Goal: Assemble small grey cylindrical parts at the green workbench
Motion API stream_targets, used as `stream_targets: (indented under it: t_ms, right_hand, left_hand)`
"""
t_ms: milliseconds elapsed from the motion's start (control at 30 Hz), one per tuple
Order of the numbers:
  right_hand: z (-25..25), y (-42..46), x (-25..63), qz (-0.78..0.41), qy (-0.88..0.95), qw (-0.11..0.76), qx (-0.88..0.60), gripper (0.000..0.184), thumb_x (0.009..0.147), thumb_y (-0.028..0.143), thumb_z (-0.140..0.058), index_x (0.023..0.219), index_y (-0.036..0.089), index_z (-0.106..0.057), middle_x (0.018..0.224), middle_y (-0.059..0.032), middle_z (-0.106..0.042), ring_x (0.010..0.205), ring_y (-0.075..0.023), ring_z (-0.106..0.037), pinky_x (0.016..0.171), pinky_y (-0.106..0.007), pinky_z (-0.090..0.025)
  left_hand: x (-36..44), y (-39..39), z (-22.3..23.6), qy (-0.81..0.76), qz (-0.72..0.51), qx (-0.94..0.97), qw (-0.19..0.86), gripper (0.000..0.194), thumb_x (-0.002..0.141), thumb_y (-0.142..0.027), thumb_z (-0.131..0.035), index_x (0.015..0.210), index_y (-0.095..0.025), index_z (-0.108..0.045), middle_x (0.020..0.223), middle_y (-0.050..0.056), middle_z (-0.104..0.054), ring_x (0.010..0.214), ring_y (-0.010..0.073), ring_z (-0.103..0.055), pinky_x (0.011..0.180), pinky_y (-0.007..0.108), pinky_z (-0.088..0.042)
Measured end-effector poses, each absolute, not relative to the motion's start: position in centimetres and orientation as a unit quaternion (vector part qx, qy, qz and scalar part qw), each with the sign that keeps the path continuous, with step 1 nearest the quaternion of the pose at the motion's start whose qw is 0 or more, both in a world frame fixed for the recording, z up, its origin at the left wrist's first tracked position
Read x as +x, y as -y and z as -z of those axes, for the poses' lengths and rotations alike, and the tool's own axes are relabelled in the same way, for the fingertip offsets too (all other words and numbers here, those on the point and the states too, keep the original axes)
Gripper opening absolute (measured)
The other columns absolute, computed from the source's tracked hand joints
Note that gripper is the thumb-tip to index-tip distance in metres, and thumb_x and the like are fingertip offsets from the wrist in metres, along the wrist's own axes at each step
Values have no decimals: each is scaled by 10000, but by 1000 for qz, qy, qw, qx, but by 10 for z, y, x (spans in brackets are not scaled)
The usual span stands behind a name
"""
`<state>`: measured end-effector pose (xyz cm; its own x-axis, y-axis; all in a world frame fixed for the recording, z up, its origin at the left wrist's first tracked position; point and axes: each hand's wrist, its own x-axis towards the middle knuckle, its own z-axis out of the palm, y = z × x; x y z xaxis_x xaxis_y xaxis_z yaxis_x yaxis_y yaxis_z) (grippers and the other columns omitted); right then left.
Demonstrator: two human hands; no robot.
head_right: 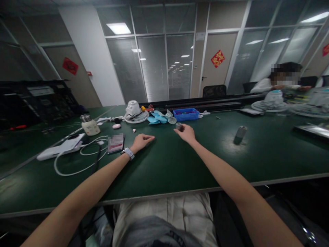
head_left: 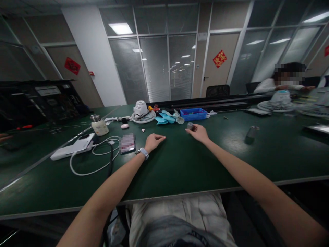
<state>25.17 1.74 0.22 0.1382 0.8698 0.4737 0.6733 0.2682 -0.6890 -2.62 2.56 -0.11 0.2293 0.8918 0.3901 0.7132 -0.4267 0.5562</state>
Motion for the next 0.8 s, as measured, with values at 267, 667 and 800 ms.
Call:
stream_targets:
  t_ms: [267,667,800]
  right_hand:
    - [11,-31,330,-26,560,343,-754,436,694,496,-645,975,163,-645,940,-102,-679,878,-247,-632,755,-328,-481]
    - [-8,19,191,43,793,346,-499,418,845,412,-515,1205,205,-557,1187,-86,-599,1091,-225,-525,923,-371,-386]
    - [4,12,150,12,815,277,-509,401,847,458,-501,1129,206,-634,1064,-93,-662,982,-248,-571,847,-376,-418]
  left_hand:
    - [-22,-27,8,-520,-264,804,113,376,775,-525,-530,987,-277,-717,922,12,-717,768,187,-620,668,254,-412]
    - [-29,-20,5,-584,-391,694,155,496,860,-512,-336,857,-190,-713,732,32,-671,681,166,-580,593,244,-360]
    - [-25,-19,1,-596,-391,685,151,478,856,-470,-330,652,-169,-640,609,22,-604,609,153,-534,566,244,-327]
